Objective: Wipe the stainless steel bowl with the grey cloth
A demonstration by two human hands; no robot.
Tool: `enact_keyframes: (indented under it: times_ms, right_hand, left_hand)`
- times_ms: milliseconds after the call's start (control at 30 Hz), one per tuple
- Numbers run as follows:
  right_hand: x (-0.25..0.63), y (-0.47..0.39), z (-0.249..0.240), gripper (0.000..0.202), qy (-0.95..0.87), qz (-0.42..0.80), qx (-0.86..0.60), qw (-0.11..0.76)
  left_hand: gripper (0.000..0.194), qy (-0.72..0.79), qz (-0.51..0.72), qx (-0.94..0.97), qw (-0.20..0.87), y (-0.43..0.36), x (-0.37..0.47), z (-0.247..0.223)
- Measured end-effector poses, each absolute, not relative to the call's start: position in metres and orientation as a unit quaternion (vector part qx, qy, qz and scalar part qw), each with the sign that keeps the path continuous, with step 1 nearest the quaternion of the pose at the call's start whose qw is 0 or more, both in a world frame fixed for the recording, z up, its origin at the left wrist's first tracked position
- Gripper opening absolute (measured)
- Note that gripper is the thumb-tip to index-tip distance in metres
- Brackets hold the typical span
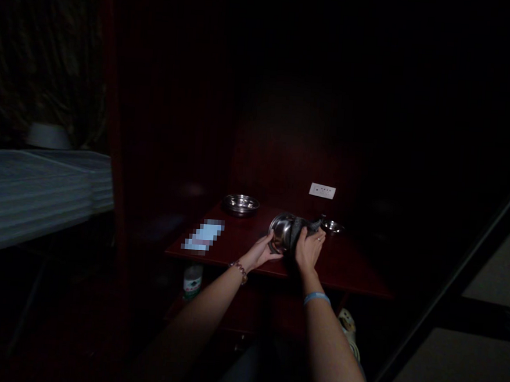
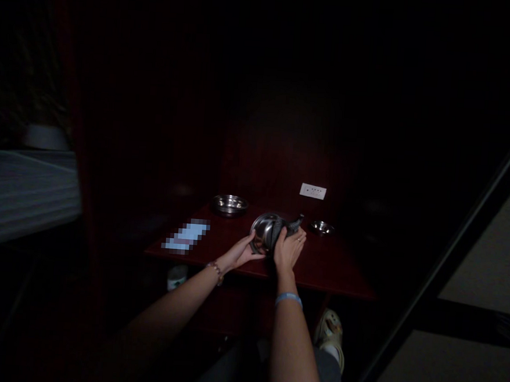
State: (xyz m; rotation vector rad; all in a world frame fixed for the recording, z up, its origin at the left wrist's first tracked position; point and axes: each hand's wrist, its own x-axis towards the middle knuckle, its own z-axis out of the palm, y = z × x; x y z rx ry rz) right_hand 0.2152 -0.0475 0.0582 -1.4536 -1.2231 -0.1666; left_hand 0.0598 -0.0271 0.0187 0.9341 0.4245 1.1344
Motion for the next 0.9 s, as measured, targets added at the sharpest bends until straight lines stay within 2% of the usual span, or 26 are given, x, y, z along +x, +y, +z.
enact_keyframes:
  times_ms: [133,467,767,900]
  right_hand:
    - [0.214,-0.047,0.058,0.052,-0.560,-0.071,-0.585,0.583]
    - [0.213,-0.054,0.059,0.055,-0.700,-0.125,-0.510,0.485]
    - [0.219,-0.046,0.055,0.057,-0.719,-0.119,-0.522,0.443]
    - [0.220,-0.042,0.051,0.062,-0.742,-0.113,-0.489,0.444]
  left_hand:
    - [0.046,0.186,0.492,0.453,0.720,-0.027,0.060,0.019]
    - [0.035,0.201,0.523,0.436,0.704,-0.024,0.062,0.016]
    - [0.047,0.242,0.560,0.462,0.644,-0.029,0.065,0.017]
    - [0.046,0.251,0.573,0.468,0.625,-0.026,0.067,0.014]
